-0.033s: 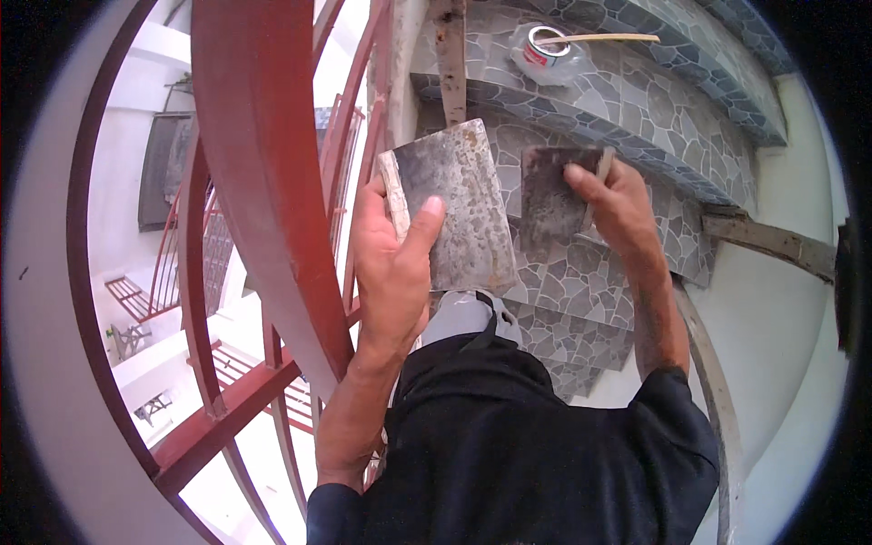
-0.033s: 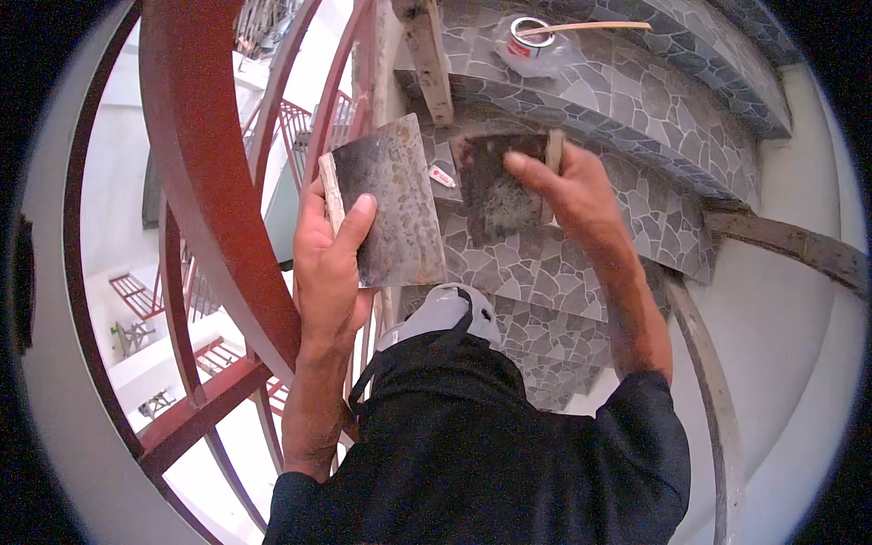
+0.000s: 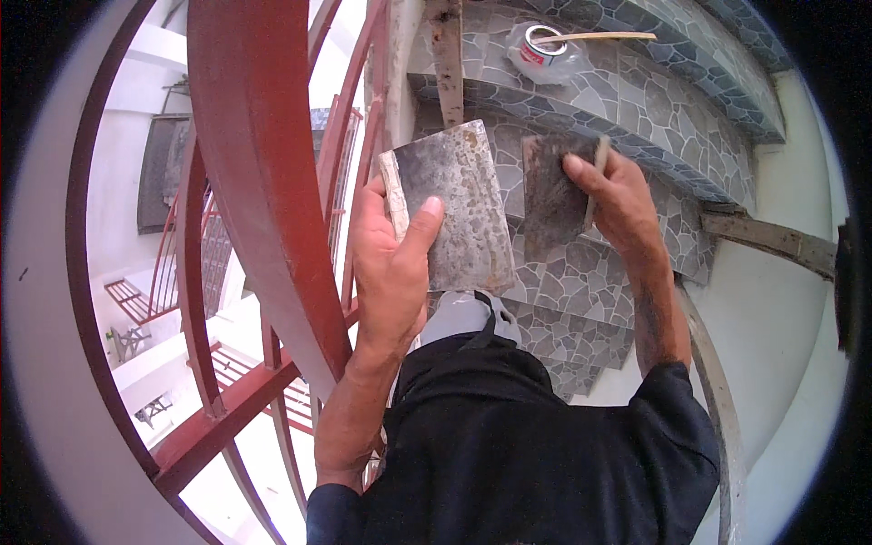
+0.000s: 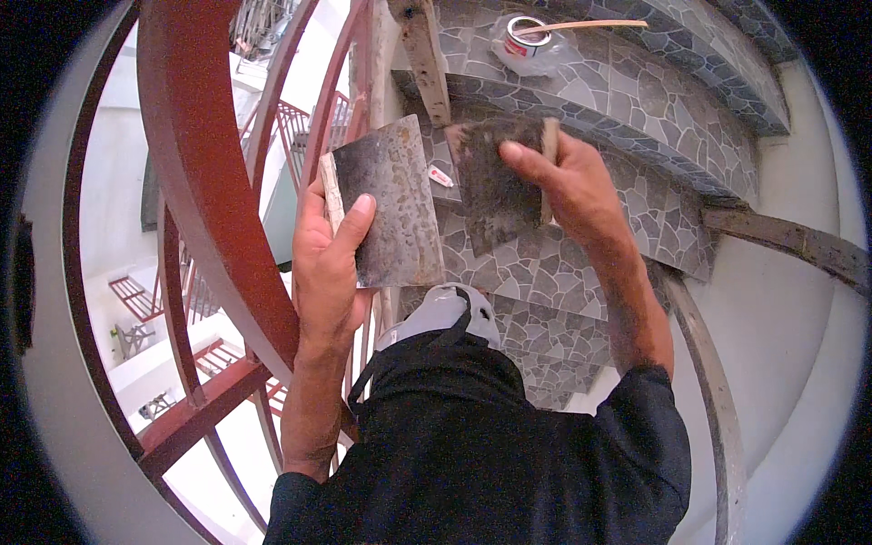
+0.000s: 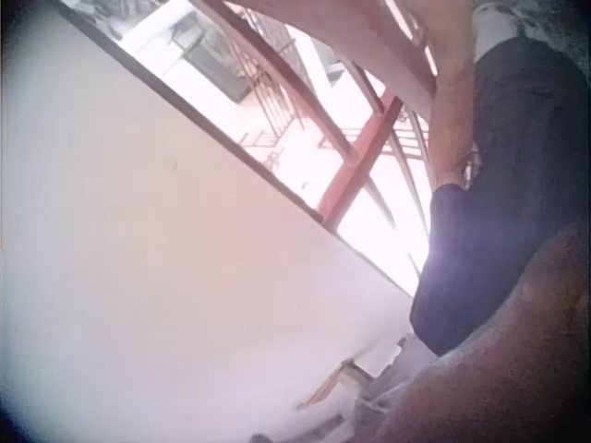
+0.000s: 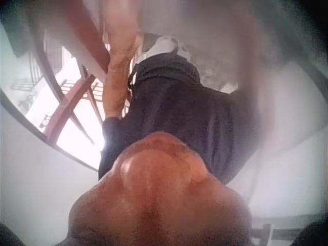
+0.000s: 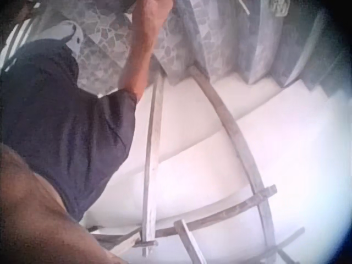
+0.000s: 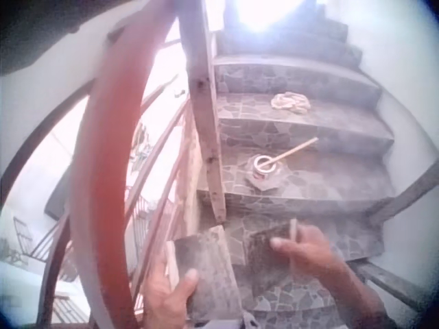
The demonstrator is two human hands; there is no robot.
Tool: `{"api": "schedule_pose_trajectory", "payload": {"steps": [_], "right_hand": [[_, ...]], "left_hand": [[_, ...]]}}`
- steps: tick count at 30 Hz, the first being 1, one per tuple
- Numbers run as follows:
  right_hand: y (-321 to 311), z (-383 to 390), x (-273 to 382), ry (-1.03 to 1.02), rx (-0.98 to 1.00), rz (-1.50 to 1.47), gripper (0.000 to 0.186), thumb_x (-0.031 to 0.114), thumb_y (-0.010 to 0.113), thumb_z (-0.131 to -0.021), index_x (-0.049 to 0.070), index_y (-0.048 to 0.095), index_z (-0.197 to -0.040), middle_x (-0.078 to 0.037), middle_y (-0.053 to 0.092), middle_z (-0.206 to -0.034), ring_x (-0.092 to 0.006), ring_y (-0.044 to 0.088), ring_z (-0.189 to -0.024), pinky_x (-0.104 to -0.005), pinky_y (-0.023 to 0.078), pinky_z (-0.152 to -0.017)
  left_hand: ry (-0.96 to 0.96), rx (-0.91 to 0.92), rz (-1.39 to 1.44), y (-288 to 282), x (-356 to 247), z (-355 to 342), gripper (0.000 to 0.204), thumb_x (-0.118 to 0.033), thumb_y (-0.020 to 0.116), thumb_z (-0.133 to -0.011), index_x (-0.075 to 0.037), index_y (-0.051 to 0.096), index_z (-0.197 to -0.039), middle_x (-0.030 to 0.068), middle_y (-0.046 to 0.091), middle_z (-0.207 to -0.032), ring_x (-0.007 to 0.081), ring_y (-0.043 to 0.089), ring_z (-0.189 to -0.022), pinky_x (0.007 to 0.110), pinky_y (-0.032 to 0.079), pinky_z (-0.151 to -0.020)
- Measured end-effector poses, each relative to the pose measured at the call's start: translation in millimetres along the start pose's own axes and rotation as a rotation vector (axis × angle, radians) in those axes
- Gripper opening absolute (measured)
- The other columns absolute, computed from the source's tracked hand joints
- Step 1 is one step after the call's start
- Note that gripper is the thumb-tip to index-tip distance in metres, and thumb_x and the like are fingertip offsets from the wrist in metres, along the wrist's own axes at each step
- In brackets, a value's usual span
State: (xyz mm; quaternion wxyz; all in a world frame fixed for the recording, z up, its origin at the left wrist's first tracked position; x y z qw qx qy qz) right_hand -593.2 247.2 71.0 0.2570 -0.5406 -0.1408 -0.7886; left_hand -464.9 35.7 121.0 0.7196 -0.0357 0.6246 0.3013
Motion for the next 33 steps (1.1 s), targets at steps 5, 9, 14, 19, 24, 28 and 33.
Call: {"api": "schedule_pose_trajectory", "payload": {"steps": [5,9,14,19,24,28,33], "right_hand": [[22,-5,22,0.071,0.153,-0.321,0.045,0.033,0.070,-0.090,-0.002,0.063,-0.117,-0.010,0.068,-0.106,-0.0171,0.065,-0.092,-0.0315,0.052,-0.083],[39,-8,3,0.102,0.273,-0.349,0.043,0.030,0.072,-0.089,-0.001,0.063,-0.117,-0.008,0.068,-0.105,-0.0166,0.065,-0.091,-0.0304,0.051,-0.081],[26,-17,-35,0.124,0.320,-0.173,0.042,0.031,0.073,-0.088,0.000,0.065,-0.115,-0.007,0.069,-0.100,-0.0148,0.064,-0.087,-0.0307,0.051,-0.078],[-18,-12,-37,0.177,0.136,0.295,0.041,0.019,0.077,-0.083,0.004,0.065,-0.118,-0.004,0.067,-0.102,-0.0136,0.062,-0.091,-0.0293,0.049,-0.084],[-19,23,18,-0.207,-0.145,-0.107,0.038,0.005,0.071,-0.084,0.002,0.064,-0.122,-0.003,0.063,-0.097,-0.0137,0.059,-0.089,-0.0296,0.047,-0.082],[23,59,61,-0.787,-0.134,0.385,0.056,-0.012,0.064,-0.075,0.011,0.065,-0.126,-0.007,0.055,-0.101,-0.0218,0.056,-0.115,-0.0278,0.046,-0.094],[56,59,41,-0.901,-0.113,0.481,0.074,-0.010,0.073,-0.062,0.012,0.060,-0.131,-0.013,0.055,-0.125,-0.0313,0.053,-0.124,-0.0419,0.044,-0.103]], "left_hand": [[-0.158,0.053,0.045,13,12,2,0.039,-0.001,0.056,-0.094,0.004,0.042,-0.130,0.0128,0.059,-0.116,0.0148,0.060,-0.104,0.030,0.049,-0.093],[-0.219,0.097,0.134,24,13,6,0.039,-0.001,0.056,-0.094,0.004,0.041,-0.130,0.0135,0.059,-0.116,0.0156,0.061,-0.103,0.031,0.051,-0.091],[-0.220,0.072,0.044,10,42,10,0.041,-0.001,0.057,-0.093,0.004,0.041,-0.130,0.0133,0.059,-0.115,0.0156,0.061,-0.101,0.031,0.051,-0.091],[-0.190,0.032,0.064,7,34,5,0.039,0.000,0.057,-0.092,0.004,0.042,-0.128,0.0126,0.059,-0.113,0.0156,0.061,-0.099,0.031,0.052,-0.090],[-0.231,-0.001,0.079,5,41,3,0.037,0.000,0.057,-0.092,0.003,0.044,-0.126,0.0113,0.059,-0.111,0.0157,0.061,-0.100,0.032,0.053,-0.089],[-0.288,0.030,0.199,11,48,4,0.041,-0.004,0.057,-0.093,0.000,0.043,-0.131,0.0125,0.061,-0.117,0.0193,0.064,-0.103,0.035,0.054,-0.092],[-0.237,0.011,0.186,22,42,3,0.037,-0.002,0.057,-0.093,0.000,0.044,-0.127,0.0104,0.059,-0.114,0.0172,0.062,-0.101,0.032,0.053,-0.089]]}}
Point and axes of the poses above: each hand's wrist, its own z-axis away from the middle knuckle, its own y-axis out of the palm, x = y × z, the point moved 8 cm from there along -z, towards the middle knuckle
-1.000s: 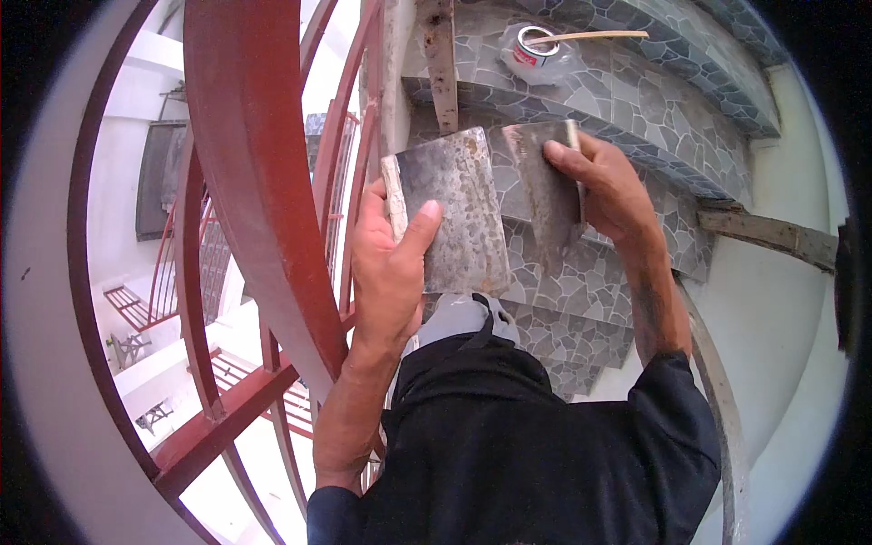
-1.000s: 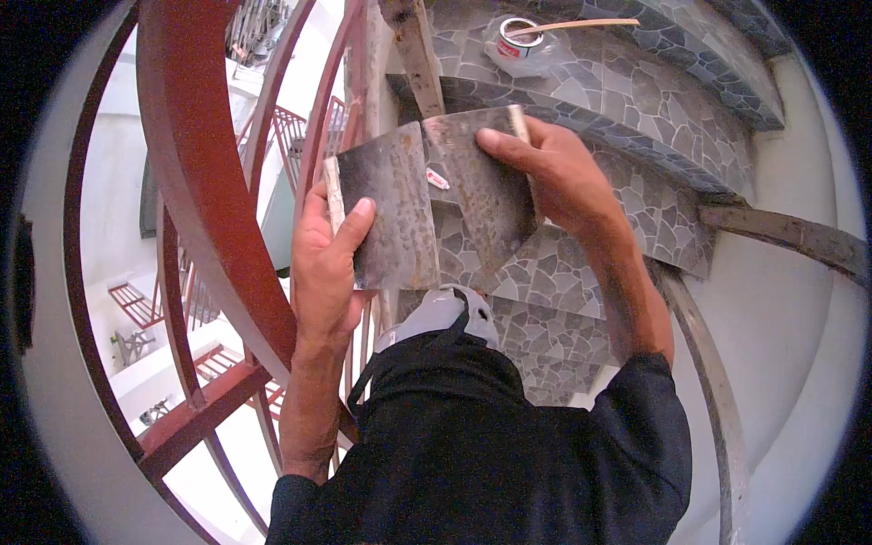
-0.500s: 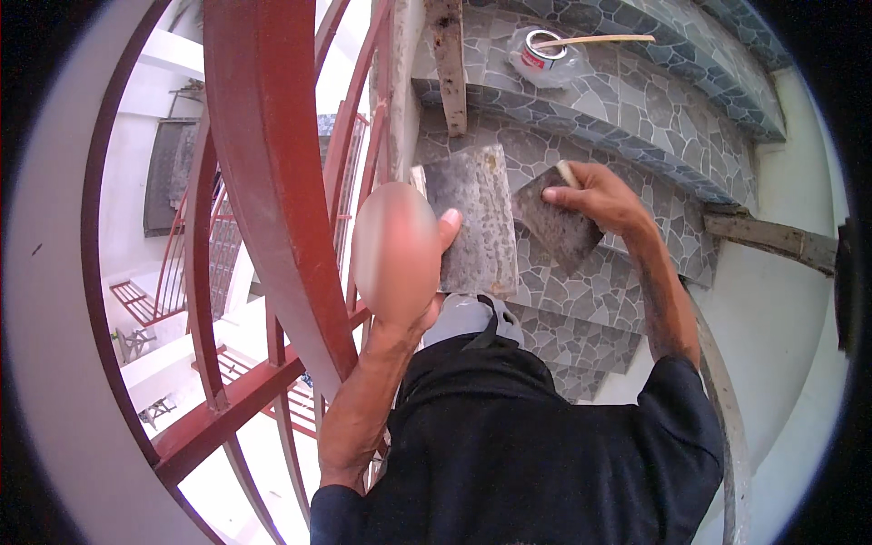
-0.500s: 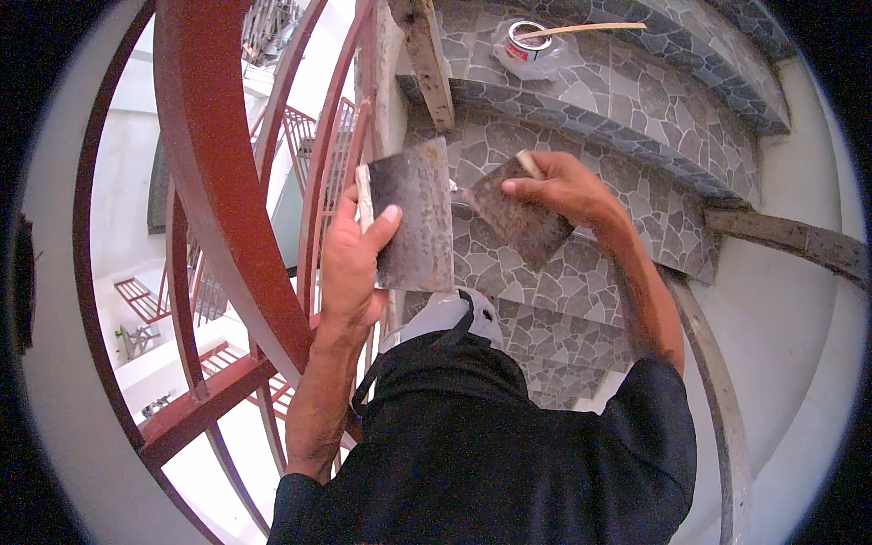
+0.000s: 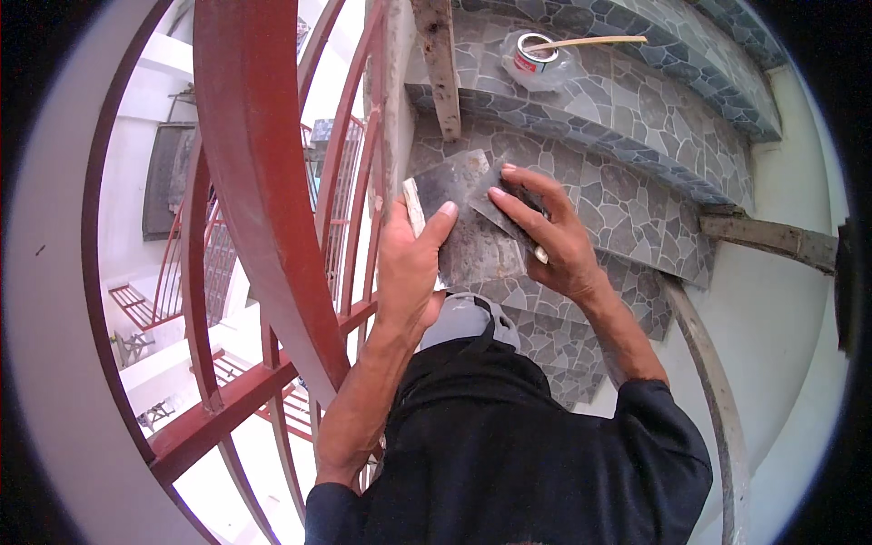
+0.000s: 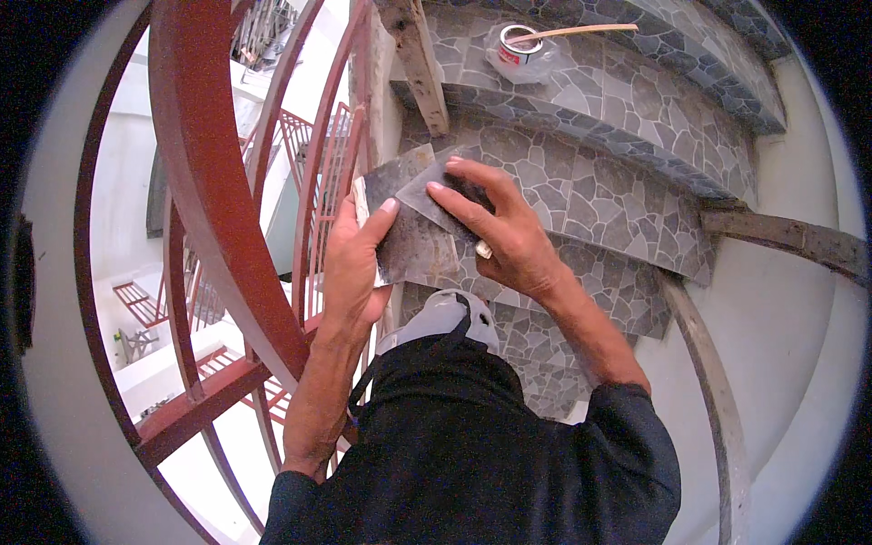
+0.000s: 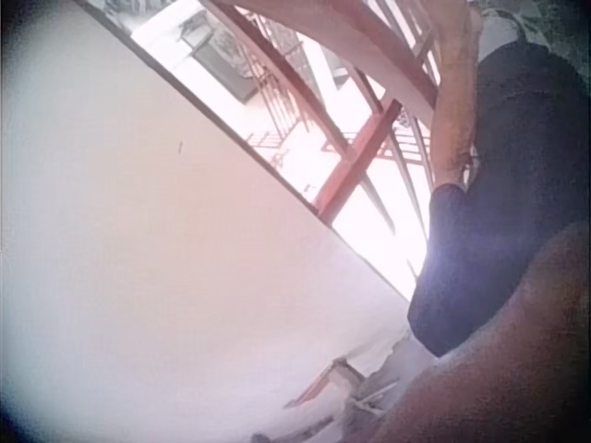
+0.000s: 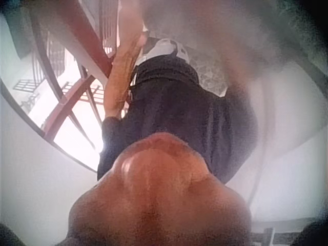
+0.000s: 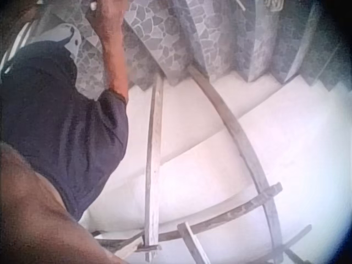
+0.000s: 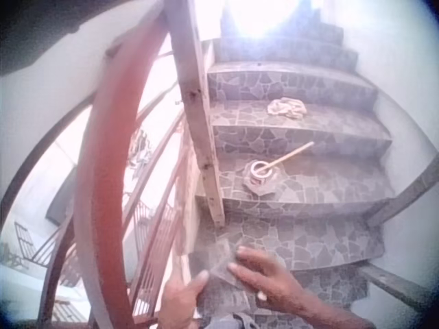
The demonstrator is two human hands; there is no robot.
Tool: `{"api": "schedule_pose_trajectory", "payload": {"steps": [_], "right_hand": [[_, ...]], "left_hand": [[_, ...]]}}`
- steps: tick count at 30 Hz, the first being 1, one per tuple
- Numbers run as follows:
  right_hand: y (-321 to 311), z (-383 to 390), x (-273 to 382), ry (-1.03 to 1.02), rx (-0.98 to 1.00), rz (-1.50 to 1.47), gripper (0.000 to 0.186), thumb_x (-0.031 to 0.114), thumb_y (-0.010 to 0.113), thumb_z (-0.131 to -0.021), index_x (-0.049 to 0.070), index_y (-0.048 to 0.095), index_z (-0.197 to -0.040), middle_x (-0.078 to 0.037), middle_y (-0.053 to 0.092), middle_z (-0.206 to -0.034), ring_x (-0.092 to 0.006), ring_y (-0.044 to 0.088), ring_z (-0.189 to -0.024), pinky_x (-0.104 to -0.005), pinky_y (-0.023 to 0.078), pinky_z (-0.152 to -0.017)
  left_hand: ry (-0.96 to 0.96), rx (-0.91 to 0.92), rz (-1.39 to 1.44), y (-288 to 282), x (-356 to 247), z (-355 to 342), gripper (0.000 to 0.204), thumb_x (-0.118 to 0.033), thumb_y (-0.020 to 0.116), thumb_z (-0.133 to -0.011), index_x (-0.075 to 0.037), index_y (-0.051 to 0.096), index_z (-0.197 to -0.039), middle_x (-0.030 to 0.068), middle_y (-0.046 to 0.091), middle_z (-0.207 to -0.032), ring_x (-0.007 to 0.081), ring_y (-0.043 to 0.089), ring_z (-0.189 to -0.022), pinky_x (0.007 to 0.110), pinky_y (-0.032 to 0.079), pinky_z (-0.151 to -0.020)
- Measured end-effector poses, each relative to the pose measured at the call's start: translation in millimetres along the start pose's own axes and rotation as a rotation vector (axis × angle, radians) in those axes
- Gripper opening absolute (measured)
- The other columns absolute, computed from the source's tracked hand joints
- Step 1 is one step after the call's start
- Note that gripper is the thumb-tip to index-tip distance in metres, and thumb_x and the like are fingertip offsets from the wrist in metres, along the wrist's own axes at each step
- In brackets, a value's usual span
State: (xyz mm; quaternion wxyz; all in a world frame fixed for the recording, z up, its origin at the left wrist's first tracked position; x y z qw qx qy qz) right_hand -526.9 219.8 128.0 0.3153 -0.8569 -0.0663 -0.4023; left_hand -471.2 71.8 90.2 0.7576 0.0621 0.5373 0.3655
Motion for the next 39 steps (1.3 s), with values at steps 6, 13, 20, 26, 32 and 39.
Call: {"api": "schedule_pose_trajectory", "payload": {"steps": [6,13,20,26,32,39], "right_hand": [[11,12,-26,-0.056,0.011,0.105,0.073,-0.016,0.066,-0.065,0.010,0.057,-0.132,-0.015,0.049,-0.141,-0.0329,0.050,-0.130,-0.0427,0.044,-0.105],[1,18,-41,0.192,-0.110,-0.024,0.075,-0.019,0.058,-0.066,0.008,0.054,-0.135,-0.016,0.053,-0.139,-0.0342,0.052,-0.128,-0.0364,0.042,-0.108],[17,6,-3,-0.095,-0.107,-0.001,0.073,-0.015,0.065,-0.065,0.009,0.056,-0.134,-0.016,0.052,-0.141,-0.0312,0.052,-0.130,-0.0505,0.039,-0.108],[26,27,-76,0.288,0.061,-0.054,0.056,-0.008,0.062,-0.079,0.008,0.058,-0.132,-0.011,0.061,-0.130,-0.0226,0.060,-0.118,-0.0346,0.046,-0.100],[25,45,-91,0.856,-0.048,-0.823,0.038,0.011,0.058,-0.096,0.008,0.057,-0.134,0.002,0.066,-0.110,-0.0092,0.060,-0.098,-0.0285,0.047,-0.092],[19,3,-12,0.168,0.053,-0.251,0.053,-0.010,0.059,-0.084,0.003,0.054,-0.135,-0.018,0.055,-0.138,-0.0298,0.052,-0.130,-0.0373,0.041,-0.107]], "left_hand": [[0.068,-0.021,-0.074,-11,5,1,0.038,-0.002,0.059,-0.093,0.000,0.044,-0.128,0.0100,0.057,-0.116,0.0163,0.060,-0.102,0.032,0.052,-0.090],[0.147,0.025,-0.061,-8,-5,1,0.041,-0.003,0.059,-0.093,-0.001,0.041,-0.129,0.0104,0.056,-0.118,0.0160,0.058,-0.104,0.031,0.051,-0.092],[0.120,0.011,-0.022,-8,-11,6,0.039,-0.002,0.057,-0.093,-0.001,0.041,-0.129,0.0112,0.054,-0.120,0.0152,0.057,-0.108,0.032,0.050,-0.093],[0.195,0.037,-0.112,6,-32,14,0.040,-0.001,0.055,-0.093,0.000,0.040,-0.131,0.0117,0.055,-0.118,0.0154,0.057,-0.107,0.032,0.050,-0.094],[0.169,-0.072,-0.133,-16,-16,12,0.044,0.000,0.055,-0.093,0.001,0.039,-0.134,0.0112,0.056,-0.117,0.0165,0.057,-0.105,0.031,0.047,-0.093],[0.143,-0.074,-0.134,-21,-7,4,0.036,0.000,0.056,-0.092,0.001,0.044,-0.126,0.0108,0.057,-0.115,0.0155,0.058,-0.103,0.031,0.048,-0.091]]}}
Point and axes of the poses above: each hand's wrist, its own z-axis away from the middle knuckle, its own y-axis out of the palm, x = y × z, the point moved 8 cm from there along -z, towards the middle knuckle
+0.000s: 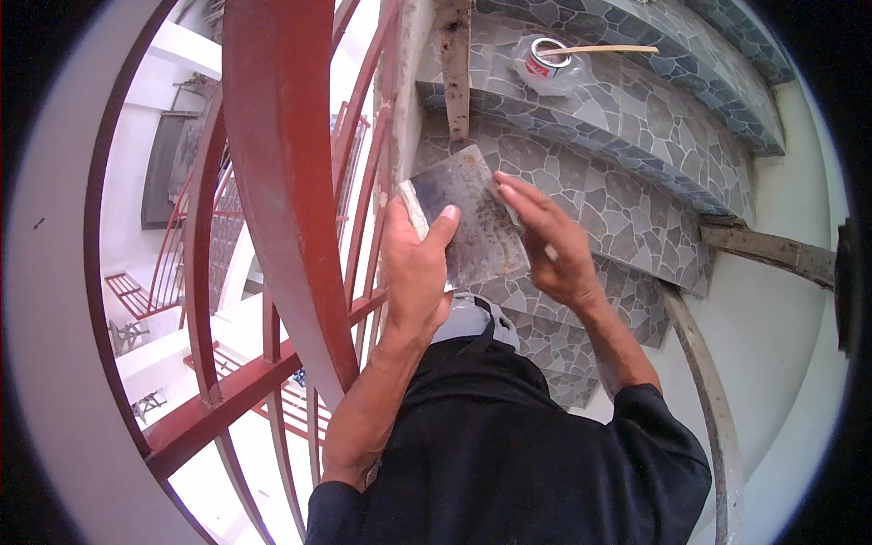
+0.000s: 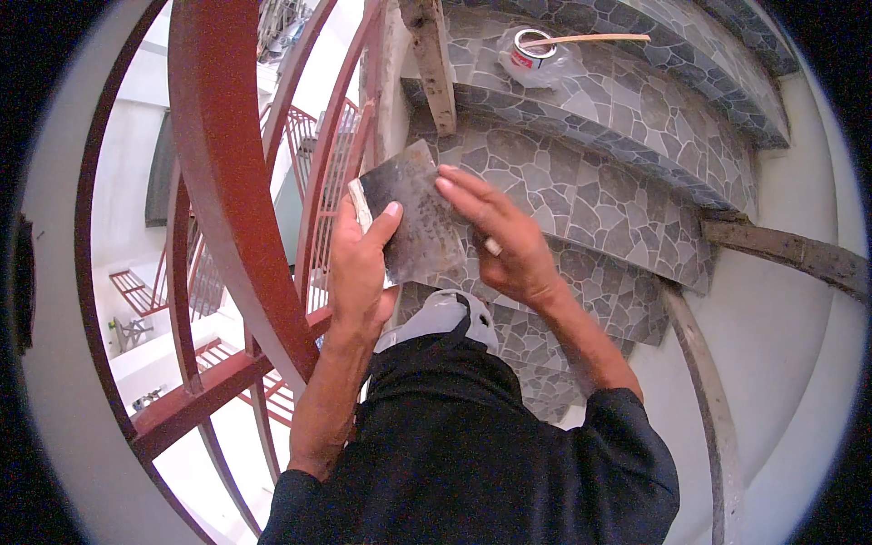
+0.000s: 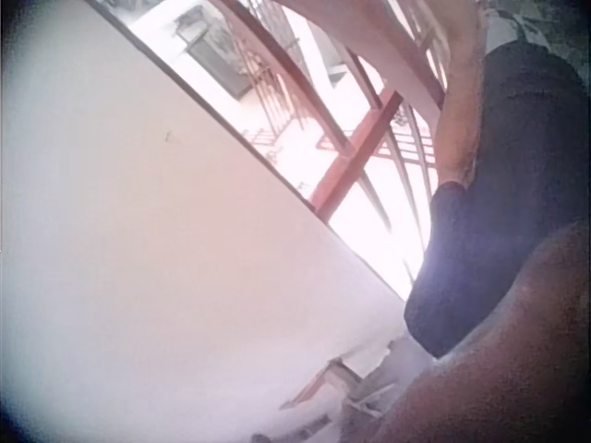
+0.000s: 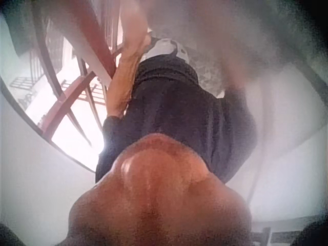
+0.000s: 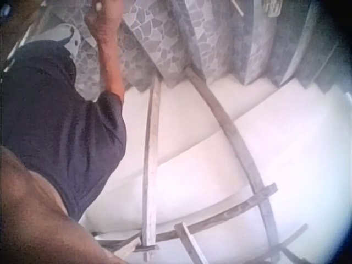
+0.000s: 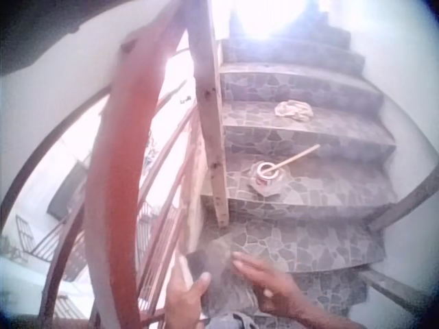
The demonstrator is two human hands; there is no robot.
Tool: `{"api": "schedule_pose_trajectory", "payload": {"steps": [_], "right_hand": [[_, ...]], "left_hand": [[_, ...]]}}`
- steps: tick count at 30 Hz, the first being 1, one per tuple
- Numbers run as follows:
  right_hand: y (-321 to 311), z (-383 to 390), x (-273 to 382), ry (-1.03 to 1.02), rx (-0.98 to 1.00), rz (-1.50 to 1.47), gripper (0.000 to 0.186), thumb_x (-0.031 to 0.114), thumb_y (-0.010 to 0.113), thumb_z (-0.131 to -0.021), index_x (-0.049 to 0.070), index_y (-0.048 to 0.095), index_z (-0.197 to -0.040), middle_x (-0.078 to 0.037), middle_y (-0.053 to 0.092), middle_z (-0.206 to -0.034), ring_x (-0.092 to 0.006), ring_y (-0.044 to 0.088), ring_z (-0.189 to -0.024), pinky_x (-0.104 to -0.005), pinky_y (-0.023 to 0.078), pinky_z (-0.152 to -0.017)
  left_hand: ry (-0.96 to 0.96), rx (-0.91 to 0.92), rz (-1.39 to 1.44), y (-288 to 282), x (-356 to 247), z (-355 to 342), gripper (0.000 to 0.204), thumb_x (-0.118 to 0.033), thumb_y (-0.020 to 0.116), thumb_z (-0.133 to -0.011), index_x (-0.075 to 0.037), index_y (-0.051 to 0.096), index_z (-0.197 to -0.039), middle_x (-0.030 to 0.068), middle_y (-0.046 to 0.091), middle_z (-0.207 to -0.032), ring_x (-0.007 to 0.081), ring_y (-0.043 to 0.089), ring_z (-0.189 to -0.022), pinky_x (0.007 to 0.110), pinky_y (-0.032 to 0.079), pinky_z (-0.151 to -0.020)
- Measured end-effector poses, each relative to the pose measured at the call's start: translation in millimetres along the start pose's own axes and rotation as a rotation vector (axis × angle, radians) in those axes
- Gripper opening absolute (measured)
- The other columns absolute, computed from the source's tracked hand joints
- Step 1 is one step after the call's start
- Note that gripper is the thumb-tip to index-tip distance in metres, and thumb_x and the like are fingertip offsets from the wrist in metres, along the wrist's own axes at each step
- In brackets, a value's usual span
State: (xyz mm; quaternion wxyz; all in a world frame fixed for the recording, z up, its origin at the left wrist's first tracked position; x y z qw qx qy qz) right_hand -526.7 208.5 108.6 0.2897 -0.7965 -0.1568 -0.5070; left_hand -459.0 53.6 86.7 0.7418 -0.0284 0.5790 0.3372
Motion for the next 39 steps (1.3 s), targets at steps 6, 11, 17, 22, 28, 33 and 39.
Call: {"api": "schedule_pose_trajectory", "payload": {"steps": [6,11,17,22,28,33,39], "right_hand": [[21,18,-48,-0.172,0.196,0.550,0.081,-0.017,0.060,-0.059,0.008,0.053,-0.136,-0.014,0.049,-0.143,-0.0310,0.047,-0.134,-0.0485,0.039,-0.108],[-32,-2,-27,0.069,-0.021,0.275,0.065,-0.017,0.051,-0.073,0.012,0.057,-0.131,-0.011,0.057,-0.135,-0.0304,0.060,-0.119,-0.0353,0.050,-0.098],[-42,-30,18,0.074,0.203,0.361,0.055,-0.014,0.055,-0.075,0.011,0.062,-0.123,-0.010,0.063,-0.125,-0.0301,0.062,-0.113,-0.0395,0.052,-0.095],[-38,-37,20,0.011,0.212,0.481,0.054,-0.014,0.060,-0.077,0.015,0.065,-0.124,-0.007,0.064,-0.126,-0.0271,0.064,-0.112,-0.0364,0.055,-0.093],[-25,-28,14,-0.069,0.326,0.534,0.053,-0.011,0.062,-0.075,0.013,0.064,-0.123,-0.008,0.065,-0.123,-0.0293,0.062,-0.112,-0.0399,0.052,-0.095],[-19,-19,18,-0.122,0.463,0.573,0.054,-0.010,0.062,-0.072,0.012,0.065,-0.121,-0.008,0.066,-0.121,-0.0298,0.062,-0.112,-0.0428,0.050,-0.096],[-38,-31,7,-0.027,0.455,0.114,0.036,-0.004,0.066,-0.080,0.005,0.069,-0.114,-0.009,0.072,-0.105,-0.0217,0.069,-0.092,-0.0330,0.054,-0.081]], "left_hand": [[0.040,0.070,0.047,12,-23,5,0.032,0.000,0.056,-0.092,0.001,0.046,-0.122,0.0105,0.058,-0.112,0.0148,0.059,-0.099,0.030,0.049,-0.089],[0.083,0.040,-0.050,2,-22,5,0.034,-0.002,0.059,-0.091,0.001,0.046,-0.122,0.0103,0.058,-0.109,0.0149,0.058,-0.099,0.032,0.049,-0.089],[0.378,0.021,-0.672,9,-38,12,0.035,-0.007,0.060,-0.091,0.003,0.047,-0.122,0.0165,0.058,-0.107,0.0247,0.059,-0.099,0.037,0.046,-0.089],[0.466,0.046,-0.795,21,-48,19,0.036,-0.008,0.058,-0.092,0.003,0.046,-0.124,0.0191,0.056,-0.108,0.0284,0.058,-0.101,0.039,0.046,-0.089],[0.497,0.011,-0.826,15,-51,20,0.038,-0.007,0.058,-0.092,0.004,0.045,-0.126,0.0194,0.055,-0.109,0.0283,0.058,-0.101,0.039,0.046,-0.089],[0.481,0.000,-0.859,14,-52,22,0.040,-0.007,0.058,-0.092,0.004,0.044,-0.129,0.0197,0.055,-0.110,0.0284,0.059,-0.102,0.039,0.046,-0.090],[0.559,-0.056,-0.922,11,-53,27,0.040,-0.007,0.057,-0.093,0.004,0.042,-0.128,0.0204,0.056,-0.107,0.0279,0.061,-0.101,0.039,0.047,-0.087]]}}
Point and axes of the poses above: each hand's wrist, its own z-axis away from the middle knuckle, its own y-axis out of the palm, x = y × z, the point moved 8 cm from there along -z, towards the middle knuckle
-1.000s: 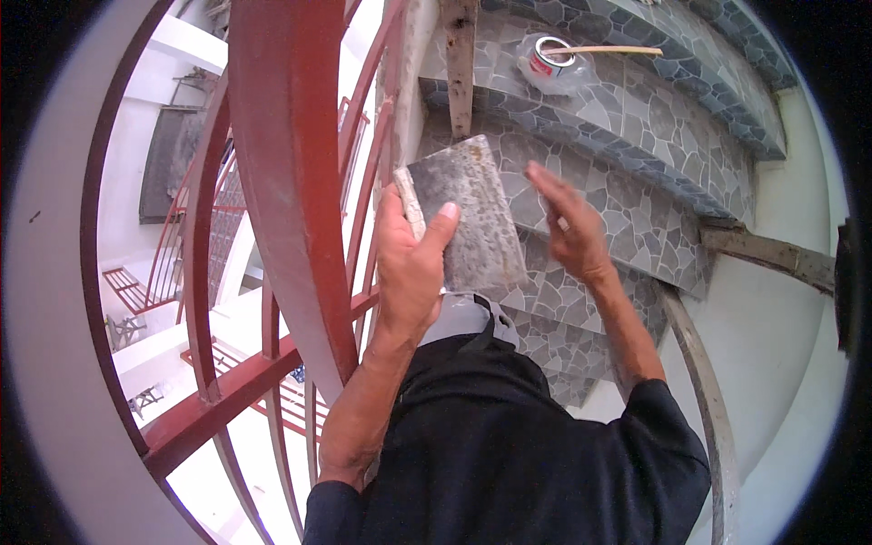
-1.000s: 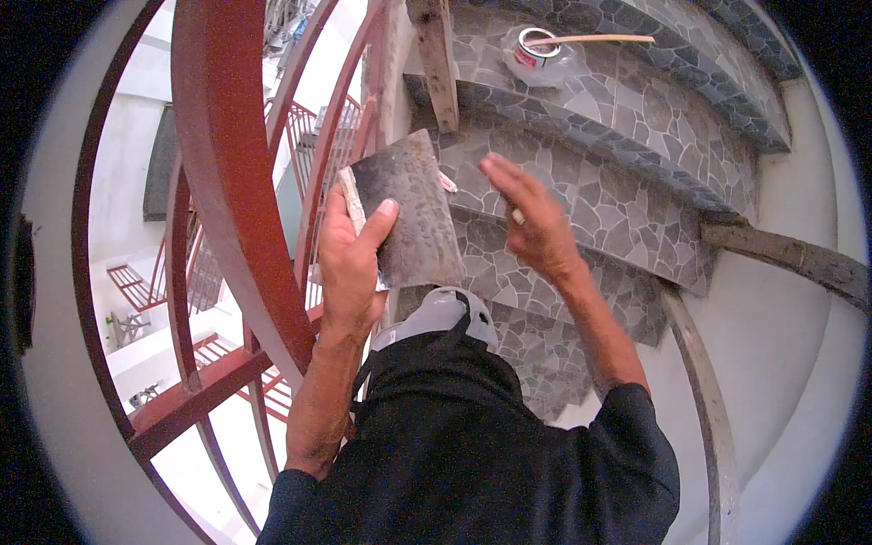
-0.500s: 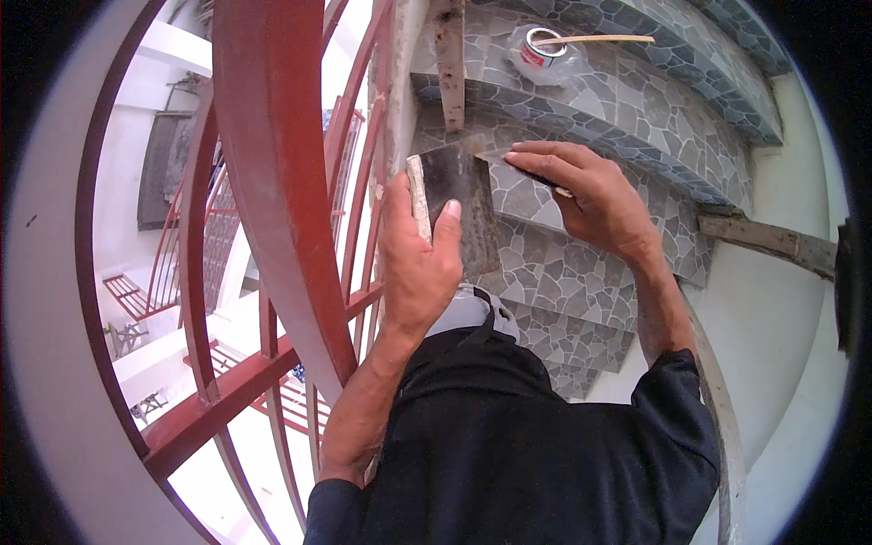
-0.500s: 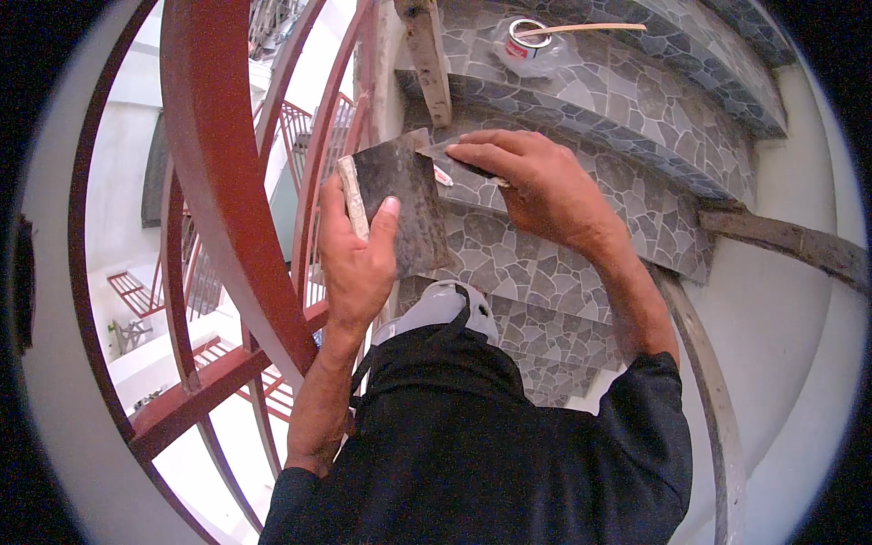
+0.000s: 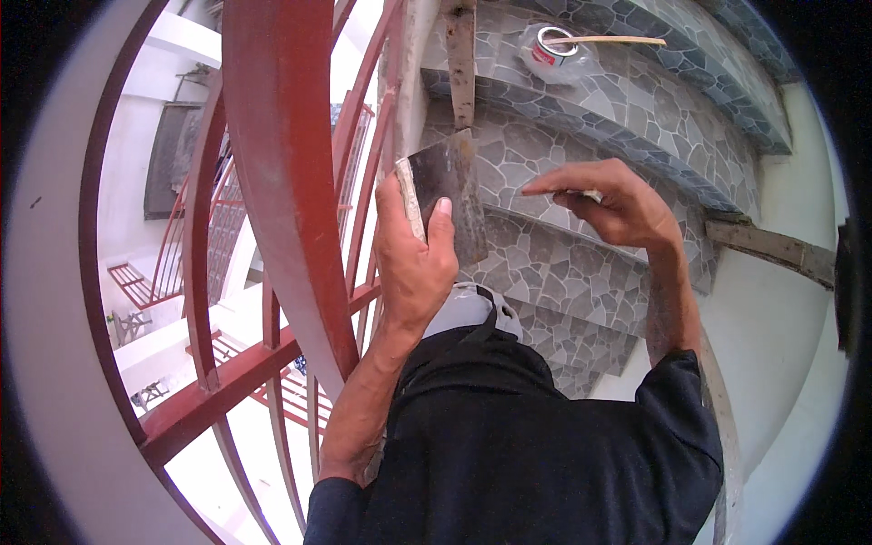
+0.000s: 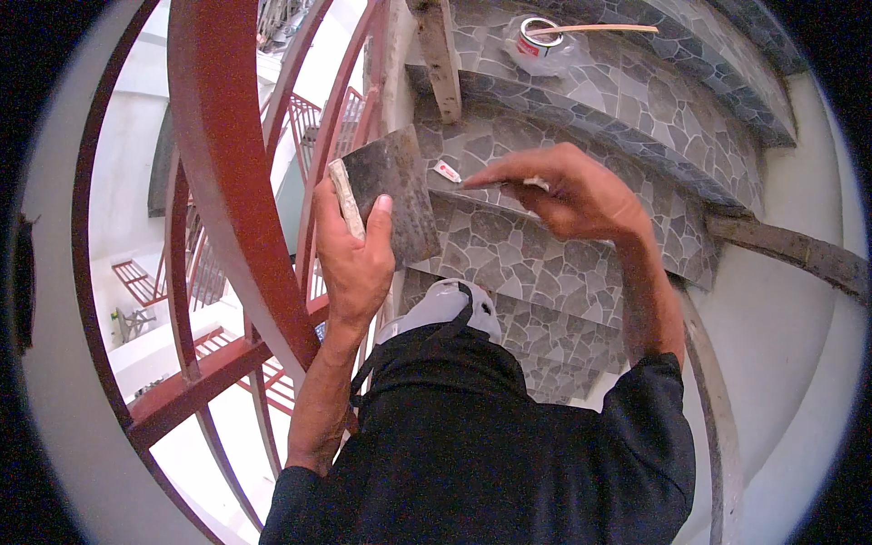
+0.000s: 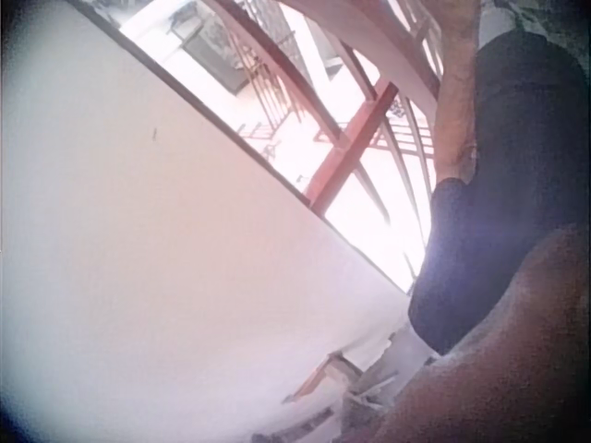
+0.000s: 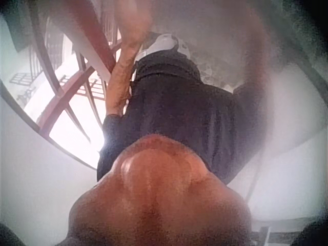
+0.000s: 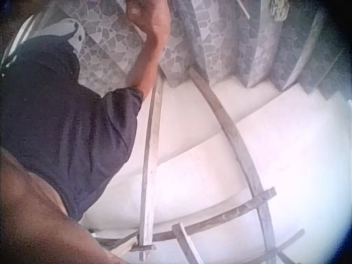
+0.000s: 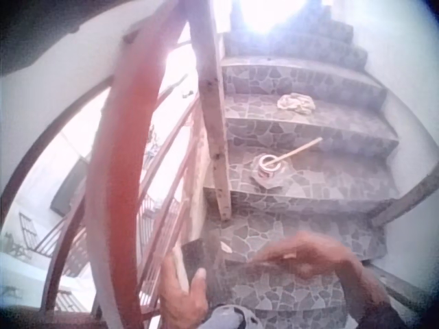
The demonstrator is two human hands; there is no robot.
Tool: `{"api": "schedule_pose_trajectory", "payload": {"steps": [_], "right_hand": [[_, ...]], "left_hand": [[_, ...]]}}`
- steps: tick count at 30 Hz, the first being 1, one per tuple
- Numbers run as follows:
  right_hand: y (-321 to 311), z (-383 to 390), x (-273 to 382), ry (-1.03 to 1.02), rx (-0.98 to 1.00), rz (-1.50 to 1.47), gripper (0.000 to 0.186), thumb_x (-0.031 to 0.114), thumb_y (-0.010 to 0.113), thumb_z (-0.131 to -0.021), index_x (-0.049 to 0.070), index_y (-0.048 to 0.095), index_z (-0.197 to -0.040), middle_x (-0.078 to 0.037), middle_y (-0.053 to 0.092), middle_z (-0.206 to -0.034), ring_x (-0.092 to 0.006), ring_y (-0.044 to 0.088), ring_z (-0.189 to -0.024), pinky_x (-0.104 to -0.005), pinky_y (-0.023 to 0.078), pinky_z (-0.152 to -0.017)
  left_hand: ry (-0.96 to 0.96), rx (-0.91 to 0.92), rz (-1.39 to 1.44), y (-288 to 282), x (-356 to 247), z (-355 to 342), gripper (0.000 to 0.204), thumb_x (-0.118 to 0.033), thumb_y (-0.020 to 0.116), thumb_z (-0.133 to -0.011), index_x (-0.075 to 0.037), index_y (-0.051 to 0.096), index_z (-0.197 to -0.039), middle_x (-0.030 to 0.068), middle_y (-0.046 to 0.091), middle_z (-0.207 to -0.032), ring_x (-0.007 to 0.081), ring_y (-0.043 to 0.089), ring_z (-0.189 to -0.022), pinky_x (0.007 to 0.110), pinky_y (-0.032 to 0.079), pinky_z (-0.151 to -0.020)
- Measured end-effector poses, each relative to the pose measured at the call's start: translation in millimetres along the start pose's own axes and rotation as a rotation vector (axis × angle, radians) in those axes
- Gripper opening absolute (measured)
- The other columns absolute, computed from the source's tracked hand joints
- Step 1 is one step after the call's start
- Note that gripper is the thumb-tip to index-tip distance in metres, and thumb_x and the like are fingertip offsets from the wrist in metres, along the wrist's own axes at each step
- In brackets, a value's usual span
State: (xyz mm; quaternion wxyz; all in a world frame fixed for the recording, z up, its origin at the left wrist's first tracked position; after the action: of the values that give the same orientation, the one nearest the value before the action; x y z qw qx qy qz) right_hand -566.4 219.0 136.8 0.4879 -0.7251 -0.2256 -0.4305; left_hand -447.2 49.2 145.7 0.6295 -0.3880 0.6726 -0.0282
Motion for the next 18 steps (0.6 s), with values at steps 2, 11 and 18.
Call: {"api": "schedule_pose_trajectory", "payload": {"steps": [2,11,18], "right_hand": [[1,2,-22,0.212,0.007,-0.200,0.032,0.001,0.068,-0.082,0.003,0.069,-0.113,-0.008,0.071,-0.103,-0.0180,0.066,-0.090,-0.0309,0.052,-0.080],[26,2,-87,0.395,-0.089,-0.882,0.035,0.006,0.072,-0.080,-0.005,0.065,-0.112,-0.008,0.069,-0.102,-0.0156,0.065,-0.089,-0.0314,0.052,-0.084],[76,-3,-95,0.476,-0.101,-1.460,0.050,0.005,0.068,-0.077,-0.008,0.056,-0.124,-0.018,0.066,-0.115,-0.0279,0.067,-0.102,-0.0429,0.050,-0.099]], "left_hand": [[-0.049,0.006,0.008,-3,2,2,0.040,-0.008,0.057,-0.093,0.005,0.041,-0.127,0.0211,0.056,-0.108,0.0279,0.061,-0.099,0.038,0.048,-0.086],[-0.149,0.013,0.211,-8,5,0,0.049,-0.005,0.058,-0.093,0.004,0.039,-0.137,0.0147,0.057,-0.119,0.0200,0.057,-0.110,0.033,0.043,-0.099],[-0.396,0.068,0.862,9,42,6,0.046,-0.007,0.057,-0.094,0.002,0.041,-0.136,0.0117,0.058,-0.119,0.0163,0.059,-0.106,0.032,0.045,-0.097]]}}
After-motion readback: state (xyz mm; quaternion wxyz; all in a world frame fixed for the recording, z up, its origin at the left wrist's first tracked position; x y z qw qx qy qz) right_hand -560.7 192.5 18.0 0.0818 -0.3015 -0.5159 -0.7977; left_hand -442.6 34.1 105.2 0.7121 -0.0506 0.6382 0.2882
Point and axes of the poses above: each hand's wrist, its own z-axis away from the middle knuckle, its own y-axis out of the palm, x = y × z, the point moved 8 cm from there along -z, towards the middle knuckle
